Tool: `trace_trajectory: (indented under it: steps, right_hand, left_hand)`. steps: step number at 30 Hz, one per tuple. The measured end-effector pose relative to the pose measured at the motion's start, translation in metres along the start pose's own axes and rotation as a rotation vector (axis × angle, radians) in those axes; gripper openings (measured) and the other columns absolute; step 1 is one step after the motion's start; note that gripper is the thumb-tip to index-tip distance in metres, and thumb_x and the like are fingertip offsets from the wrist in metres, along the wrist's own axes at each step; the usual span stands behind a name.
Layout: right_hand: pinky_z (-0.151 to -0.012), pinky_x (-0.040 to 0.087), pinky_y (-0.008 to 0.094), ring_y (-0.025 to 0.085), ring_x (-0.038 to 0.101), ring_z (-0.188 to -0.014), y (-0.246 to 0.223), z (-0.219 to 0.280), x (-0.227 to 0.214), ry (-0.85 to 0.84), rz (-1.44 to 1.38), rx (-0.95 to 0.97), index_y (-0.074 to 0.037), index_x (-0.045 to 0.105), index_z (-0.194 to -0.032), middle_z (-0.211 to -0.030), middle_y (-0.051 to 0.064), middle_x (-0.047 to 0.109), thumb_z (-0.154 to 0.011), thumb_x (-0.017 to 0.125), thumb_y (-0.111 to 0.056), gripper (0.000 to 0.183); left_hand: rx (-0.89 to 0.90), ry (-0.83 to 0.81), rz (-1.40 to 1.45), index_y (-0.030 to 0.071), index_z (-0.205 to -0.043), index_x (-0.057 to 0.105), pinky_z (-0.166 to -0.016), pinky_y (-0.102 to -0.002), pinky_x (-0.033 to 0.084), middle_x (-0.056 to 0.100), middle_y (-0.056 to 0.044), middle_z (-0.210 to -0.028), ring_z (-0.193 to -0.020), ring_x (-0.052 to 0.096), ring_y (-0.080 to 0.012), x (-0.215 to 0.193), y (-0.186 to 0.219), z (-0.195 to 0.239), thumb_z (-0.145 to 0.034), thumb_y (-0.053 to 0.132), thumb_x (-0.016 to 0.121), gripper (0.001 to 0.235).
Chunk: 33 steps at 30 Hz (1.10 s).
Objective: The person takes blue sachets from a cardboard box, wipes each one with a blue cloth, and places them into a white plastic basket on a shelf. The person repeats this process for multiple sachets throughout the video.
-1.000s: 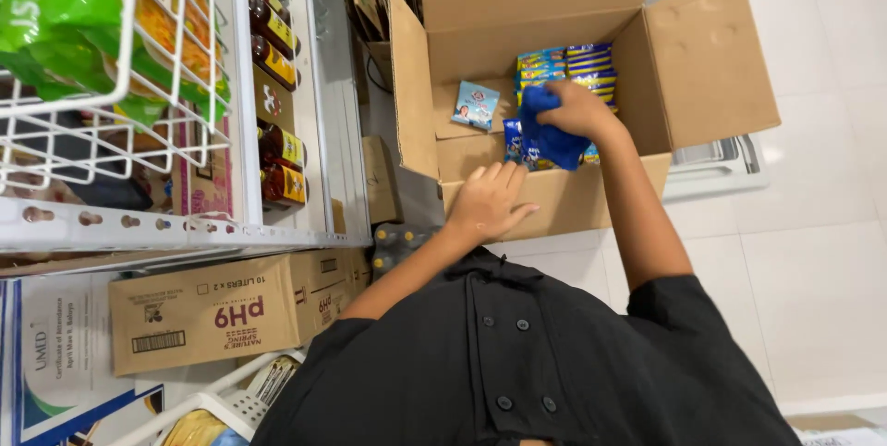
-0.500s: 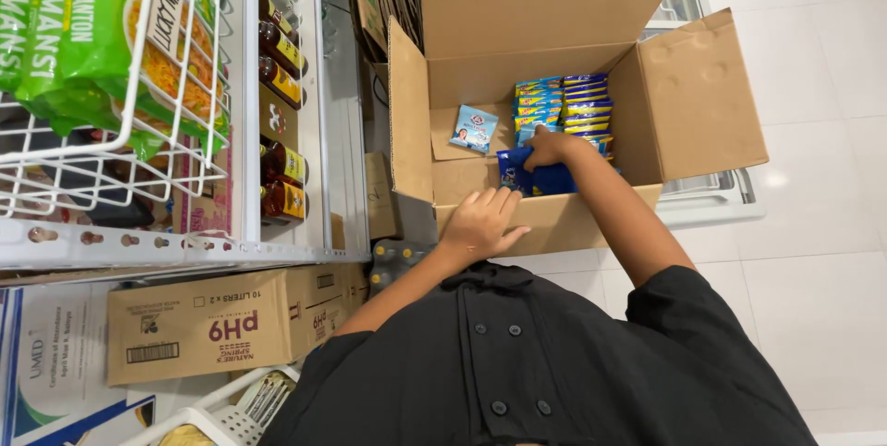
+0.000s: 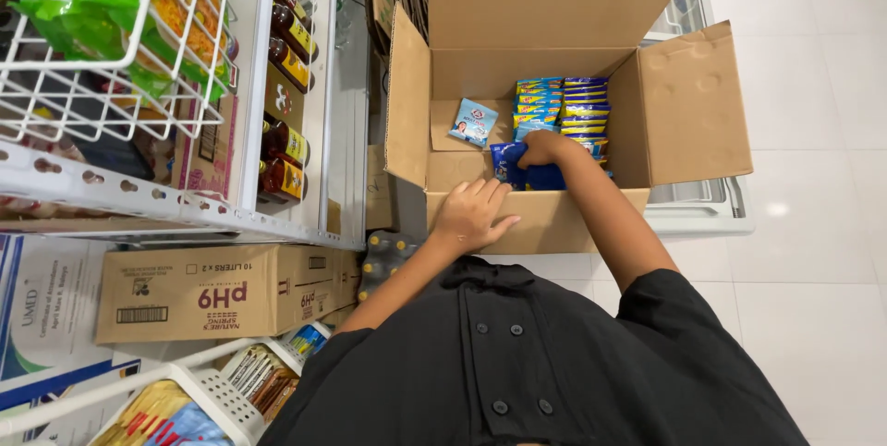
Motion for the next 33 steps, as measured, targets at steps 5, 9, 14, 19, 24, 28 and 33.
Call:
trace_trajectory:
  steps: [5, 9, 14, 19, 24, 28, 33]
  right_hand:
    - [-0.108, 0.048, 0.054, 0.042, 0.061, -0.127, -0.045, 0.061, -0.046, 0.161, -0.136, -0.124, -0.009, 0.072, -0.128, -0.129, 0.025, 0.069, -0.078, 0.073, -0.042, 0.061]
    - [-0.102, 0.05, 0.056, 0.046, 0.062, -0.119, -0.066, 0.086, -0.069, 0.434, -0.232, -0.327, -0.007, 0.072, -0.119, -0.124, 0.022, 0.069, -0.077, 0.075, -0.032, 0.049]
    - [-0.096, 0.049, 0.049, 0.037, 0.063, -0.11, -0.106, 0.21, -0.121, 0.977, -0.414, -0.631, -0.008, 0.065, -0.107, -0.109, 0.01, 0.063, -0.073, 0.081, -0.016, 0.039]
    - [-0.097, 0.047, 0.046, 0.037, 0.063, -0.104, -0.123, 0.289, -0.144, 1.071, -0.535, -0.791, -0.006, 0.068, -0.101, -0.107, 0.011, 0.065, -0.07, 0.08, -0.014, 0.034]
    - [-0.091, 0.047, 0.043, 0.035, 0.062, -0.09, -0.148, 0.359, -0.157, 1.131, -0.571, -0.92, -0.004, 0.068, -0.092, -0.098, 0.011, 0.066, -0.075, 0.077, -0.018, 0.023]
    - [-0.097, 0.045, 0.043, 0.033, 0.062, -0.101, -0.13, 0.39, -0.153, 1.377, -0.665, -0.88, -0.003, 0.07, -0.094, -0.105, 0.013, 0.066, -0.081, 0.077, -0.029, 0.03]
    - [-0.099, 0.041, 0.039, 0.027, 0.061, -0.107, -0.11, 0.435, -0.14, 1.756, -0.818, -0.622, -0.003, 0.063, -0.102, -0.115, 0.013, 0.064, -0.088, 0.072, -0.023, 0.026]
  left_hand:
    - [-0.207, -0.05, 0.188, 0.016, -0.13, 0.056, -0.078, -0.037, 0.053, 0.059, -0.005, -0.105, -0.088, 0.066, -0.0251, 0.021, -0.018, 0.007, -0.092, 0.053, 0.057, 0.053]
    - [-0.381, -0.095, 0.274, 0.022, -0.136, 0.051, -0.087, -0.044, 0.056, 0.055, -0.003, -0.123, -0.105, 0.066, -0.0301, 0.012, -0.037, 0.003, -0.083, 0.04, 0.073, 0.06]
    - [-0.403, 0.163, 0.519, 0.011, -0.135, 0.049, -0.113, -0.048, 0.043, 0.048, -0.011, -0.132, -0.131, 0.051, -0.0391, -0.026, -0.056, -0.02, -0.072, -0.003, 0.075, 0.069]
    - [-0.361, 0.075, 0.7, 0.011, -0.148, 0.041, -0.118, -0.05, 0.039, 0.048, -0.017, -0.145, -0.138, 0.048, -0.0419, -0.033, -0.048, -0.041, -0.063, -0.011, 0.06, 0.09]
    - [-0.351, -0.033, 1.076, 0.017, -0.157, 0.039, -0.117, -0.047, 0.04, 0.051, -0.012, -0.152, -0.14, 0.051, -0.0355, -0.026, -0.025, -0.049, -0.065, -0.017, 0.056, 0.099]
    - [-0.402, -0.021, 1.354, 0.013, -0.142, 0.054, -0.108, -0.043, 0.043, 0.061, -0.008, -0.132, -0.124, 0.054, -0.0215, 0.026, -0.017, -0.02, -0.077, -0.01, 0.052, 0.068]
    - [-0.621, 0.119, 1.588, 0.005, -0.135, 0.061, -0.104, -0.039, 0.05, 0.07, -0.009, -0.12, -0.114, 0.063, -0.0152, 0.024, 0.009, -0.005, -0.107, 0.027, 0.055, 0.036]
Point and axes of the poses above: each hand's wrist, its own z-axis away from the middle knuckle, its own x-axis out of the palm, y = z × x, the point moved 10 cm from there along -z, towards the middle knuckle
